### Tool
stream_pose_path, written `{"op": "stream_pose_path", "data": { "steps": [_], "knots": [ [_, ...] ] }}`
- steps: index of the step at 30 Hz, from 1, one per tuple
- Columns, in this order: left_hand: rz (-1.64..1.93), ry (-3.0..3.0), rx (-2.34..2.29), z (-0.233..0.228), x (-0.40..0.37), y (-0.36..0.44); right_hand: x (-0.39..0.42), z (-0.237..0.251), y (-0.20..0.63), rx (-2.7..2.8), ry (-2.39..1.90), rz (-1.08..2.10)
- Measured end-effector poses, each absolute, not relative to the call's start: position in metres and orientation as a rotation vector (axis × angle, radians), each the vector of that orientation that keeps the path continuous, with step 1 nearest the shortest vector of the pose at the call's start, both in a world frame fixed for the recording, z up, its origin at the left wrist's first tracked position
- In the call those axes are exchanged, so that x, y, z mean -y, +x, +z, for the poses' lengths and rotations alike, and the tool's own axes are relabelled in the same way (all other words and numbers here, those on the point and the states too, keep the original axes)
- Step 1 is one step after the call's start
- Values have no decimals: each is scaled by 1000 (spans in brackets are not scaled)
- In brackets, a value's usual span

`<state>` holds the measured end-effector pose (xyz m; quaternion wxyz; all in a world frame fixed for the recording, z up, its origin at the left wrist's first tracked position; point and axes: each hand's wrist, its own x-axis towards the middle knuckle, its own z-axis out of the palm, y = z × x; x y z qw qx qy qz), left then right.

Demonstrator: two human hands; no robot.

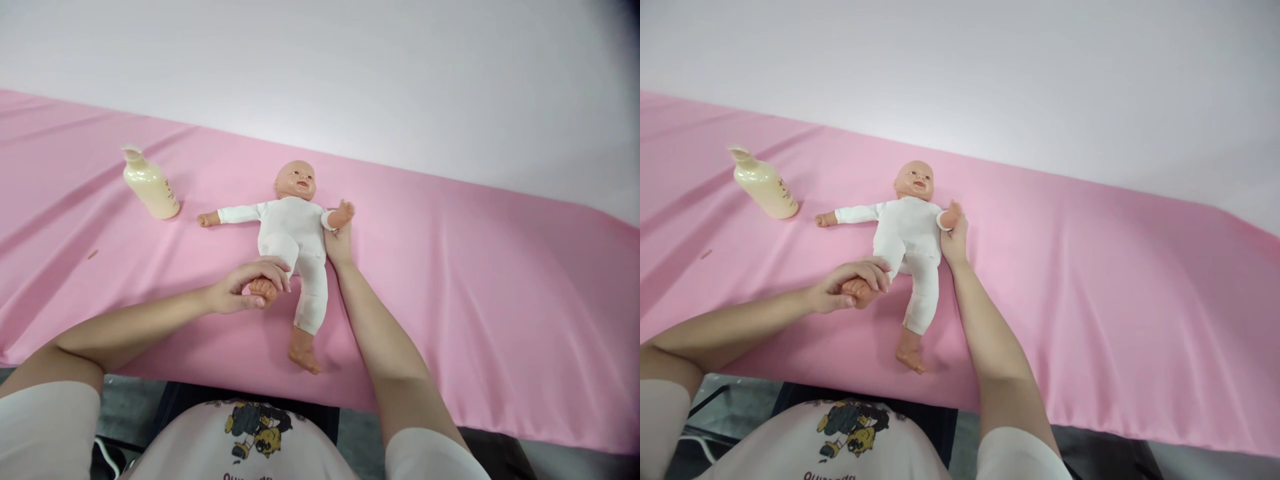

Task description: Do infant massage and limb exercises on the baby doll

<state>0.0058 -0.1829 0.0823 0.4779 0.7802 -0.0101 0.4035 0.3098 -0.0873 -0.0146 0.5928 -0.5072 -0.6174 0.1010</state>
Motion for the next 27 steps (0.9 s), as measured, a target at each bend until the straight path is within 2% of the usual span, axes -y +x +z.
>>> {"op": "stream_pose_path", "data": {
  "steps": [4, 15, 19, 27],
  "knots": [
    [909, 1953, 31, 77, 176, 6, 91, -9, 310, 1620, -1220, -45],
    [856, 2024, 25, 68, 170, 9, 104, -2, 304, 1875, -1369, -231],
    [882, 2054, 41, 69, 172, 9, 103, -3, 304, 1848, -1326, -172],
    [972, 2351, 119, 83, 195, 7, 85, -19, 317, 1447, -1197, 183]
  ]
}}
